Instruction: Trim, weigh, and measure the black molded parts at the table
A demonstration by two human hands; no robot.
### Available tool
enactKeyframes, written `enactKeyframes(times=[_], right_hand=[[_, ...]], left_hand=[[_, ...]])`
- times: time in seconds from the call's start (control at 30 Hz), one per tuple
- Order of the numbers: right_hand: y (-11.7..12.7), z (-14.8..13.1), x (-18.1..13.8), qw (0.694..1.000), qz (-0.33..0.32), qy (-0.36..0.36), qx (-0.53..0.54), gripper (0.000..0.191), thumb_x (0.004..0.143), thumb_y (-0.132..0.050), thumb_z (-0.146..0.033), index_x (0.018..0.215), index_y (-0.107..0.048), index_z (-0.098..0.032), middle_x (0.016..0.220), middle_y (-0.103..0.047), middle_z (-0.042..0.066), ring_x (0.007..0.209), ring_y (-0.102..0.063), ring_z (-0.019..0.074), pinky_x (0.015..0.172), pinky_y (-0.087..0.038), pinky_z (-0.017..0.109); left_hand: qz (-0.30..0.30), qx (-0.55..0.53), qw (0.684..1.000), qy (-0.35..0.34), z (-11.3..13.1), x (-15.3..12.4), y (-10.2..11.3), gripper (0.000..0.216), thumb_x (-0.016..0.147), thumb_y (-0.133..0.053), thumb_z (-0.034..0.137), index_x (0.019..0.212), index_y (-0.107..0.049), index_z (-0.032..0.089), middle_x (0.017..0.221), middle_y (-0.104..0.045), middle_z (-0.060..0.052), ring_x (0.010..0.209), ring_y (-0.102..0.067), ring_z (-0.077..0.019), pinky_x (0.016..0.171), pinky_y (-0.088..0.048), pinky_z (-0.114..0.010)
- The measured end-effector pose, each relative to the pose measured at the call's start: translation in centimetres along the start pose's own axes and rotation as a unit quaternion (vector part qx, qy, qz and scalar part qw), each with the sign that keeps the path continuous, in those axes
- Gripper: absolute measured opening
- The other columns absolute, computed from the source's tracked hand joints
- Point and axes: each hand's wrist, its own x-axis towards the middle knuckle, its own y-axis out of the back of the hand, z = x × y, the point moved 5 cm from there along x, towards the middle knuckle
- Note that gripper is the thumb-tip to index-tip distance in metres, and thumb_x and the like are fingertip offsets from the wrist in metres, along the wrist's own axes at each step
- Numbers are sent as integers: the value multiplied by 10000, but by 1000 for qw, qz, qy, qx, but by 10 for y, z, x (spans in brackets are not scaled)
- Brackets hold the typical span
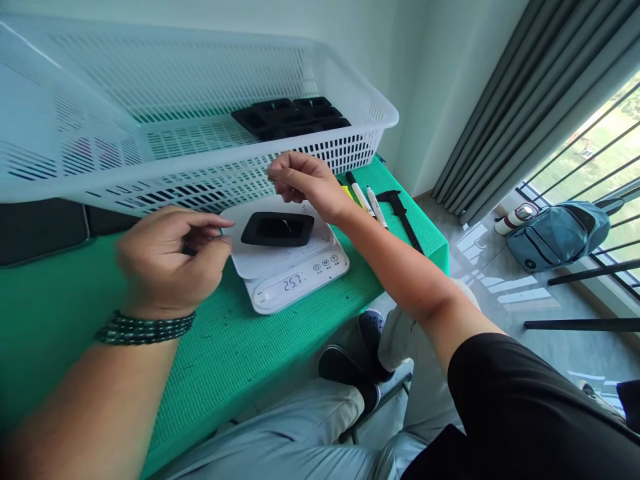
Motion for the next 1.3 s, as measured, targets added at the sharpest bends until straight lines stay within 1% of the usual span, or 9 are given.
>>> enactKeyframes(times=[0.1, 0.2, 0.27, 0.37, 0.53, 0.77, 1.1, 1.2, 1.3], right_hand=[[1, 1, 0, 1000, 1, 0, -4, 253, 929, -710, -337, 808, -523, -216, 660, -565, -65, 566, -503, 78, 534, -408, 191], [1, 0, 0, 1000, -3, 8, -11, 240, 924, -699, -335, 811, -525, -214, 663, -569, -63, 567, -495, 77, 533, -402, 186], [0, -1, 0, 1000, -3, 6, -19, 225, 906, -694, -336, 808, -534, -212, 660, -572, -60, 573, -496, 77, 539, -401, 184], [-2, -5, -3, 1000, 1, 1, -25, 215, 852, -698, -347, 784, -548, -209, 644, -575, -55, 569, -507, 82, 542, -401, 193], [-6, -11, -9, 998, 18, -7, -64, 192, 758, -707, -335, 714, -582, -196, 590, -575, -38, 546, -505, 93, 548, -393, 219], [-1, -17, -13, 987, 111, 41, -109, 176, 705, -728, -349, 730, -621, -212, 590, -553, -41, 556, -495, 117, 574, -396, 264], [-2, -30, -21, 958, 223, 107, -144, 188, 676, -696, -366, 651, -571, -228, 543, -527, -28, 515, -463, 138, 536, -367, 291], [-22, -42, -49, 923, 302, 174, -162, 178, 765, -675, -386, 708, -566, -257, 602, -519, -24, 562, -483, 171, 576, -409, 327], [-63, -32, -118, 892, 352, 228, -166, 86, 885, -623, -355, 829, -595, -296, 753, -576, 22, 699, -579, 236, 667, -489, 399]], left_hand=[[-33, -18, 999, 7, 0, 0, 0, 125, 854, -625, 204, 915, -731, 176, 796, -645, -14, 679, -593, -149, 583, -471, -292], [-81, -19, 996, -13, -1, -1, -4, 252, 948, -596, 340, 1071, -750, 183, 1008, -707, -71, 930, -675, -224, 809, -561, -388], [-120, 6, 992, -31, -2, -5, -11, 319, 970, -586, 418, 1147, -756, 214, 1219, -703, -101, 1159, -650, -291, 999, -527, -493], [-166, 54, 984, -38, -3, -11, -21, 319, 917, -662, 434, 1163, -768, 261, 1411, -645, -99, 1297, -580, -346, 1086, -465, -568], [-205, 77, 975, 31, -4, -13, -28, 247, 856, -734, 274, 1099, -774, 250, 1330, -696, -75, 1212, -615, -301, 1055, -482, -500], [-228, 105, 960, 123, 1, -6, -21, 200, 845, -796, 397, 961, -793, 233, 1102, -719, -76, 1084, -618, -303, 945, -448, -468], [-189, 51, 969, 151, -1, -7, -18, 269, 956, -674, 460, 931, -757, 205, 1034, -791, -50, 1049, -661, -270, 949, -372, -456], [-178, 31, 973, 144, -6, -8, -20, 316, 993, -599, 465, 902, -763, 211, 1069, -792, -63, 1101, -665, -283, 957, -406, -451], [-160, -7, 980, 121, -11, -8, -21, 368, 1022, -526, 462, 888, -777, 228, 1123, -791, -64, 1128, -670, -272, 976, -449, -434]])
